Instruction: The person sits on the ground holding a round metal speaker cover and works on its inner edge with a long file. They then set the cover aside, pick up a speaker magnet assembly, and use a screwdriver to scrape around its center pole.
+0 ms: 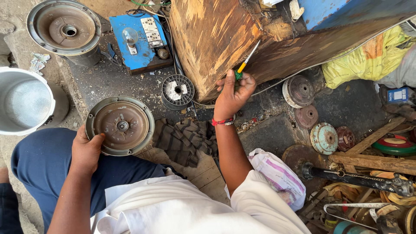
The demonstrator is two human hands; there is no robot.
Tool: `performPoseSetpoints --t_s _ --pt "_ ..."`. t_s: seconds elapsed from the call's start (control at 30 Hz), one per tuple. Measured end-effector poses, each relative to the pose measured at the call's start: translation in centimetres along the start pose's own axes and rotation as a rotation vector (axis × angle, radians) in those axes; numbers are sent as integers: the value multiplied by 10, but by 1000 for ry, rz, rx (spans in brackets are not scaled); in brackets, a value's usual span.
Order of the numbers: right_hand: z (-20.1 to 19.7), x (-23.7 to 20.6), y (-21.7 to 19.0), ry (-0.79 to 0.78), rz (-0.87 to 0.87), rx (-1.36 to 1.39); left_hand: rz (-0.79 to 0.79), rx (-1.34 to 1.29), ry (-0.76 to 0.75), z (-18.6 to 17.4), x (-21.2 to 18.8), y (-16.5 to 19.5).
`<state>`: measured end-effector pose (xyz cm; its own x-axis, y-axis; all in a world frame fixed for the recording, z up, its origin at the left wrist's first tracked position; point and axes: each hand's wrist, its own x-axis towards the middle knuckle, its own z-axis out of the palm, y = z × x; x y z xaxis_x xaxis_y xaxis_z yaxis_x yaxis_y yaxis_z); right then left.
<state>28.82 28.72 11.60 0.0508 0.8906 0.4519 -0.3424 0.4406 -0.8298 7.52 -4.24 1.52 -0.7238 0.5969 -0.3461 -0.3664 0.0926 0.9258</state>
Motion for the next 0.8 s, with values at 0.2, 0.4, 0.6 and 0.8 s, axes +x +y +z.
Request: performPoseSetpoints --t_s 0.2,0.4,0.6,0.8 --pt "-1 -1 7 58 -49 -115 28 -23 -22 1 2 0" --pt "-5 -46 5 -50 98 -297 37 0 -6 7 -1 9" --pt "-17 -108 0 -432 529 -167 123 102 66 3 -6 12" --pt "-10 -114 10 -787 933 -137 206 -26 42 -7 -3 -1"
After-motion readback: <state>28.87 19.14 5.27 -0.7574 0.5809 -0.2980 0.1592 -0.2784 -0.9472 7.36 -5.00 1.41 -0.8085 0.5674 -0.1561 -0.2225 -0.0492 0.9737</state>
